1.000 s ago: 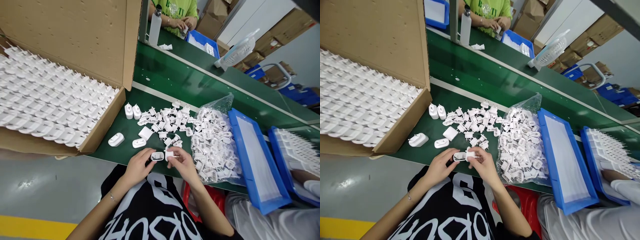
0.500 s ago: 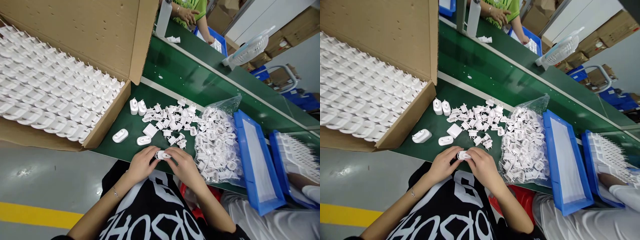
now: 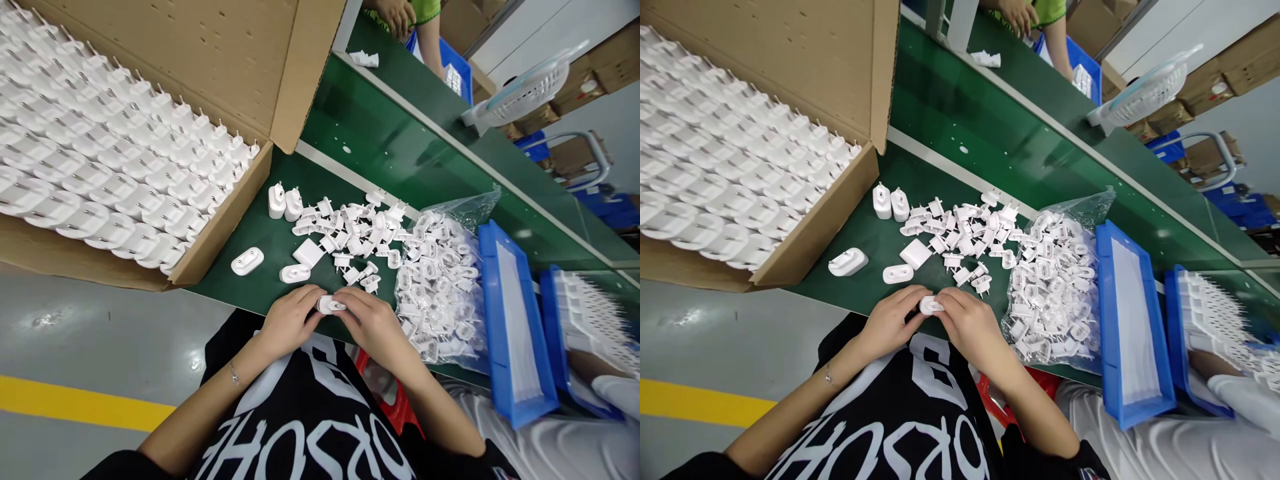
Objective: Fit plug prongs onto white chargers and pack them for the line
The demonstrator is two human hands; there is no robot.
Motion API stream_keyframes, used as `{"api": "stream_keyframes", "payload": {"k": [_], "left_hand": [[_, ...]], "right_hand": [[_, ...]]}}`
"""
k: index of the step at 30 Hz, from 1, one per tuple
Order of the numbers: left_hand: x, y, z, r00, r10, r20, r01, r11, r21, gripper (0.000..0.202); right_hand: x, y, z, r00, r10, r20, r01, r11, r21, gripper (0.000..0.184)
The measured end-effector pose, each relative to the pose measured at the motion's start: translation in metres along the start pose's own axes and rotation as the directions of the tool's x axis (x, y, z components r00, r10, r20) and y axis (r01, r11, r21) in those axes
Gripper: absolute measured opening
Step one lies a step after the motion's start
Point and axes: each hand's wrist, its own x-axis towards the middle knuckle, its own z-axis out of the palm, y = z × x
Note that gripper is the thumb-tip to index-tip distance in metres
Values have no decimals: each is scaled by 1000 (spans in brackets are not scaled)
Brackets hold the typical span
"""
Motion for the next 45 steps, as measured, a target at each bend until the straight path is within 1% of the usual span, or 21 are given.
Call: {"api": "stream_keyframes", "payload": {"k": [5, 9, 12, 15, 17, 19, 22, 24, 26, 28, 29, 30, 31, 32, 34, 35, 36, 38, 39, 42, 45], "left_hand": [[-1, 0, 0, 1000, -9, 5, 9, 1000, -6, 23], [-3, 0, -1, 1000, -2, -18, 1, 997, -75, 32], [-3, 4, -2, 998, -34, -43, 27, 987, -156, 21], [-2, 7, -1, 997, -54, -60, 44, 986, -159, 14], [-2, 7, 2, 997, -36, -75, 26, 992, -123, 14], [-4, 6, 5, 993, 4, -120, -13, 998, -69, 17], [-9, 2, 8, 982, 79, -173, -74, 997, 33, 25], [-14, -2, 9, 973, 130, -190, -106, 986, 131, 29], [-20, -7, 8, 959, 174, -226, -116, 962, 247, 32], [-23, -11, 5, 936, 171, -308, -56, 936, 348, 30], [-23, -13, 4, 924, 143, -355, 0, 927, 374, 28], [-22, -14, 2, 909, 97, -405, 69, 924, 375, 27], [-21, -16, 0, 891, 38, -453, 140, 925, 352, 25], [-19, -16, -1, 868, -20, -496, 198, 930, 311, 23], [-16, -17, -3, 830, -73, -553, 231, 947, 222, 16], [-16, -17, -3, 820, -57, -570, 208, 957, 203, 14], [-18, -17, -2, 815, -18, -580, 169, 964, 208, 15], [-24, -18, -1, 817, 92, -570, 73, 963, 260, 12], [-29, -18, -1, 819, 135, -557, 40, 956, 289, 10], [-43, -21, -4, 806, 189, -561, 18, 939, 343, 11], [-51, -24, -10, 771, 193, -607, 56, 929, 366, 16]], "right_hand": [[3, -3, -1, 998, 29, 62, -24, 996, -85, 16], [8, -5, -7, 990, 65, 127, -39, 979, -198, 12], [11, -4, -8, 986, 85, 146, -57, 981, -185, 13], [8, -3, -4, 987, 96, 127, -80, 988, -129, 15], [3, 0, 3, 991, 103, 89, -98, 993, -62, 16], [-2, 4, 12, 994, 101, 51, -104, 993, 57, 17], [-6, 9, 28, 996, 87, -13, -81, 965, 251, 27], [-8, 8, 35, 996, 71, -53, -51, 946, 319, 32], [-9, 7, 33, 996, 56, -70, -30, 942, 334, 39], [-9, 11, 21, 991, 87, -105, -49, 945, 322, 48], [-8, 18, 11, 979, 131, -159, -75, 947, 313, 49], [-6, 29, 0, 953, 189, -238, -112, 946, 304, 45], [-3, 44, -12, 908, 254, -334, -156, 943, 294, 39], [3, 63, -24, 849, 308, -429, -196, 938, 286, 34], [20, 104, -44, 745, 372, -553, -263, 927, 269, 34], [32, 125, -52, 724, 380, -575, -281, 925, 257, 38], [44, 144, -57, 722, 386, -575, -303, 922, 240, 41], [70, 173, -63, 753, 398, -524, -344, 917, 202, 45], [82, 181, -63, 771, 406, -490, -363, 913, 186, 44], [103, 188, -63, 804, 416, -424, -384, 909, 163, 33], [101, 180, -64, 815, 397, -423, -365, 918, 157, 26]]}}
